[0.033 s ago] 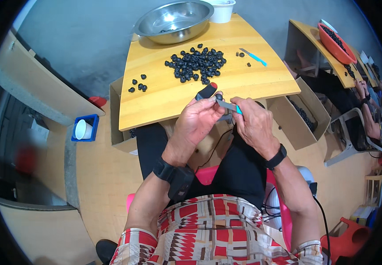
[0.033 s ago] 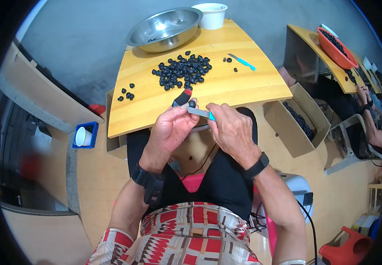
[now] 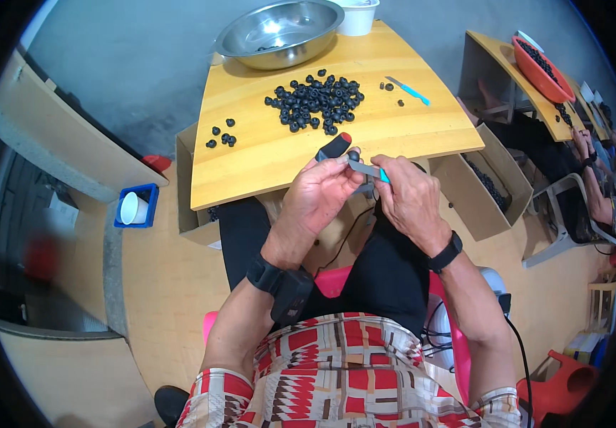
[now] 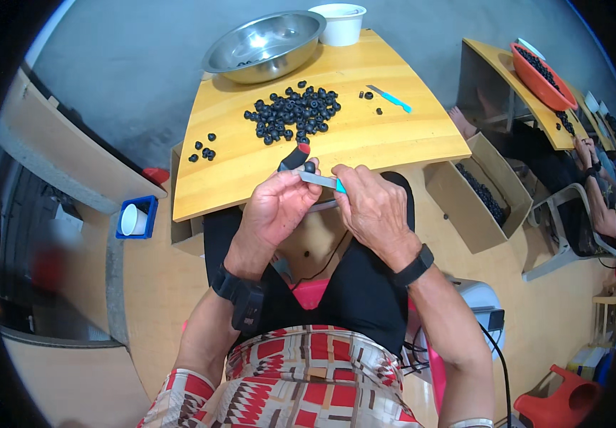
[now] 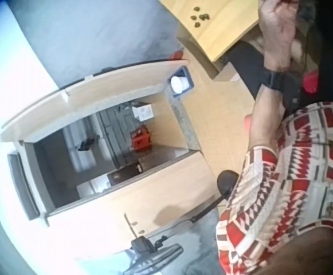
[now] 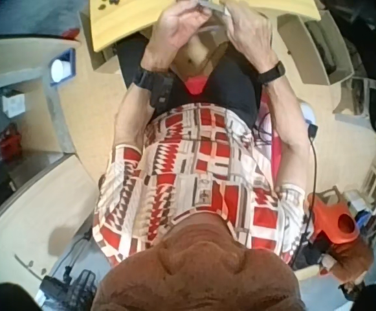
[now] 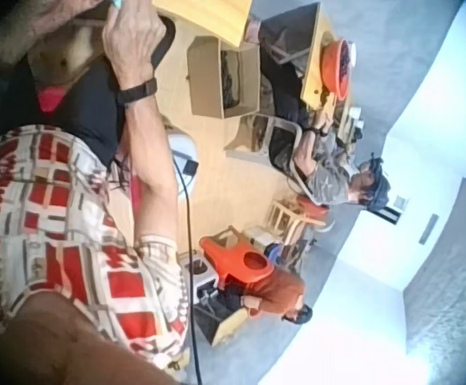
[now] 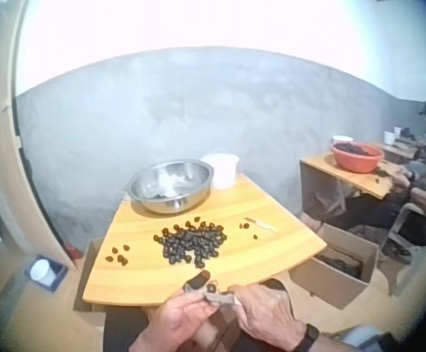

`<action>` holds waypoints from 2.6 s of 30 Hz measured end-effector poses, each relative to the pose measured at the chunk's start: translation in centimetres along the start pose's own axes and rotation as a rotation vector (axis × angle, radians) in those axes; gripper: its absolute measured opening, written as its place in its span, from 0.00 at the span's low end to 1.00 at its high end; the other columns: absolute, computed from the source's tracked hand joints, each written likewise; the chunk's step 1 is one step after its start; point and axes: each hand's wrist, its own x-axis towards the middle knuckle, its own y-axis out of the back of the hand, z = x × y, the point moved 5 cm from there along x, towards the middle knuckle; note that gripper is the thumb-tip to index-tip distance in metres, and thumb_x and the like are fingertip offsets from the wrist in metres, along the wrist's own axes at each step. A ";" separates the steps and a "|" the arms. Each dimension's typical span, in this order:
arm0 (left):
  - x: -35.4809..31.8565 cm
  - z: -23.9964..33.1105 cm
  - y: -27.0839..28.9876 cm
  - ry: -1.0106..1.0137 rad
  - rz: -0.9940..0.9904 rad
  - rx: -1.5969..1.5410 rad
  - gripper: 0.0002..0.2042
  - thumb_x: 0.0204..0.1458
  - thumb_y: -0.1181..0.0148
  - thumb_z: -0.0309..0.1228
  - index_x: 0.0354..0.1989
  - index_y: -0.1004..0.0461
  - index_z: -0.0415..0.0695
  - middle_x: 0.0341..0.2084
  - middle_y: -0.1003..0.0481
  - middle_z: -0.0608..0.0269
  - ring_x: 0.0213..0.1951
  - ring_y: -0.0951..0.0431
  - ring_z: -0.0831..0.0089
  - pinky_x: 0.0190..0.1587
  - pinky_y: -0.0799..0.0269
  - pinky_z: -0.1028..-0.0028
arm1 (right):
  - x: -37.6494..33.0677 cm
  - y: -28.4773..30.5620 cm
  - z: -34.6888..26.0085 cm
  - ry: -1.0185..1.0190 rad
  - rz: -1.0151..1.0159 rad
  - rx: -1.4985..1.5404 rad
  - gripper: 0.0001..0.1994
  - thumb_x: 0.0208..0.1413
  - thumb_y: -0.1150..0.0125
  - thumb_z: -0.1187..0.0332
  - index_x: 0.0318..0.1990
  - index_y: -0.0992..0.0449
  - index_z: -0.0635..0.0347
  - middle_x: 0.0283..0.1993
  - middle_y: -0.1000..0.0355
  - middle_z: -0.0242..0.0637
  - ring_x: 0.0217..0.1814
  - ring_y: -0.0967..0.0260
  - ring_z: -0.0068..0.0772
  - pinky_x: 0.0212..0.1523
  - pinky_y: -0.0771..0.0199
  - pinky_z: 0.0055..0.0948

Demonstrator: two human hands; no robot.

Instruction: Using a small knife to trim excess material from black rubber or plastic components.

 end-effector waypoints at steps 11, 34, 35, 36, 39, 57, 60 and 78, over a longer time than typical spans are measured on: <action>-1.1 -0.8 -0.6 0.023 0.037 0.067 0.10 0.52 0.53 0.21 0.42 0.33 0.34 0.34 0.28 0.53 0.36 0.27 0.66 0.40 0.28 0.72 | -0.2 -0.1 -0.1 0.011 -0.034 -0.094 0.12 0.42 0.41 0.72 0.37 0.30 0.56 0.26 0.33 0.38 0.27 0.31 0.39 0.25 0.31 0.34; -1.8 -0.9 -1.6 -0.117 0.033 0.127 0.15 0.52 0.49 0.21 0.48 0.38 0.40 0.41 0.32 0.58 0.45 0.30 0.68 0.50 0.33 0.67 | 0.1 -0.3 -0.6 -0.314 -0.013 0.536 0.12 0.48 0.39 0.73 0.41 0.27 0.65 0.32 0.27 0.42 0.32 0.27 0.29 0.32 0.29 0.24; -1.8 -1.0 -1.6 -0.097 0.022 0.100 0.14 0.54 0.51 0.23 0.49 0.38 0.40 0.42 0.31 0.57 0.47 0.31 0.67 0.53 0.35 0.65 | 0.2 -0.2 -0.6 -0.314 -0.015 0.535 0.12 0.48 0.39 0.73 0.41 0.27 0.65 0.32 0.27 0.42 0.32 0.27 0.29 0.32 0.29 0.24; -1.8 -1.0 -1.4 -0.096 0.023 0.099 0.14 0.54 0.51 0.23 0.49 0.38 0.40 0.42 0.31 0.57 0.47 0.31 0.67 0.53 0.35 0.65 | 0.3 -0.2 -0.8 -0.312 -0.032 0.584 0.12 0.48 0.39 0.74 0.41 0.27 0.65 0.33 0.26 0.42 0.33 0.27 0.28 0.32 0.29 0.23; -2.0 -1.1 -0.6 0.002 0.025 0.112 0.13 0.55 0.51 0.27 0.49 0.38 0.41 0.42 0.31 0.58 0.46 0.30 0.68 0.51 0.33 0.66 | 0.2 -0.4 -0.8 -0.315 -0.047 0.645 0.12 0.48 0.39 0.75 0.41 0.26 0.64 0.35 0.26 0.41 0.35 0.27 0.28 0.35 0.28 0.23; -2.5 0.0 -0.6 0.024 0.004 0.129 0.17 0.50 0.45 0.23 0.49 0.38 0.40 0.38 0.29 0.59 0.39 0.26 0.72 0.42 0.26 0.73 | -0.1 0.2 -0.6 -0.033 0.035 0.259 0.09 0.46 0.40 0.69 0.35 0.26 0.60 0.25 0.30 0.40 0.23 0.30 0.37 0.23 0.31 0.29; -2.7 0.1 -0.7 0.000 0.011 0.104 0.18 0.49 0.46 0.21 0.49 0.38 0.39 0.38 0.29 0.59 0.40 0.27 0.72 0.42 0.26 0.74 | 0.1 0.2 -1.2 0.035 0.010 0.156 0.10 0.44 0.40 0.69 0.36 0.27 0.59 0.23 0.33 0.39 0.22 0.32 0.40 0.22 0.32 0.31; -3.2 -0.2 -0.7 0.032 -0.029 0.084 0.18 0.48 0.46 0.23 0.48 0.38 0.39 0.37 0.28 0.56 0.38 0.25 0.69 0.43 0.27 0.70 | 0.1 0.4 -1.6 0.088 -0.030 0.006 0.11 0.42 0.40 0.71 0.36 0.29 0.58 0.23 0.35 0.38 0.25 0.32 0.38 0.23 0.33 0.33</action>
